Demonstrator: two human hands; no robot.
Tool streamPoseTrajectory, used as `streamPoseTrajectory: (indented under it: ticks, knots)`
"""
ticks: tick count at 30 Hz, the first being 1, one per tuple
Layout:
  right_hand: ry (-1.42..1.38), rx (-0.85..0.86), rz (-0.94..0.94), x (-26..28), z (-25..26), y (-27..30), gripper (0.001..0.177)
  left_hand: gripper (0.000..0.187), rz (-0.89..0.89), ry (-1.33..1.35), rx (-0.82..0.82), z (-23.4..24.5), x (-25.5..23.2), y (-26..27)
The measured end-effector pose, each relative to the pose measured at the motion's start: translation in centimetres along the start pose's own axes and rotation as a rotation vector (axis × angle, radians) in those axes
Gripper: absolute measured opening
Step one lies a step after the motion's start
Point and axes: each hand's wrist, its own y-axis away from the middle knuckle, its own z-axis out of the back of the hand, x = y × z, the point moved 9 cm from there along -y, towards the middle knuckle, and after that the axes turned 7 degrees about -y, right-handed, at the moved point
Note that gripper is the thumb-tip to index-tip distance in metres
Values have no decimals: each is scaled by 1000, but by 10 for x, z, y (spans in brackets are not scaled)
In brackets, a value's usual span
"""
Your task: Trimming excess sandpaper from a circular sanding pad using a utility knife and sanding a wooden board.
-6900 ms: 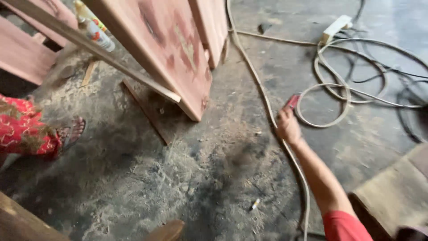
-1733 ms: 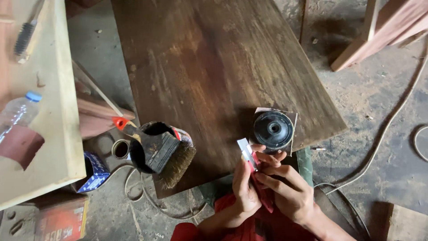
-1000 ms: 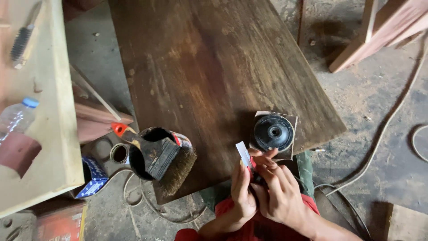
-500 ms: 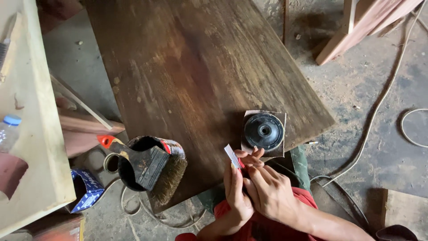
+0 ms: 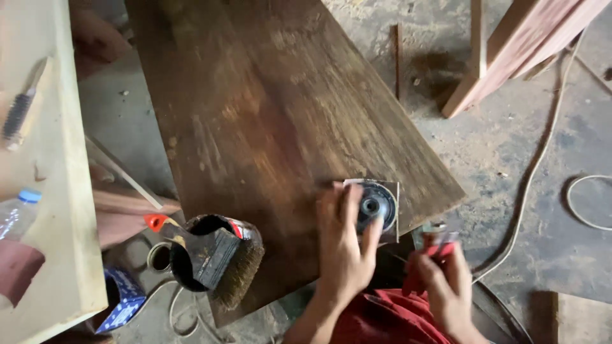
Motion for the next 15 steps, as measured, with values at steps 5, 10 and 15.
streamPoseTrajectory:
  ticks: [5, 10, 15]
  knots:
    - [59, -154, -233, 1, 16, -27, 33, 100, 195, -505, 144, -29, 45, 10]
    - [122, -95, -247, -1, -5, -30, 49, 113, 270, 105, 4, -8, 46, 11]
    - [107, -80, -192, 7, -11, -31, 47, 103, 350, 392, -29, 17, 29, 25]
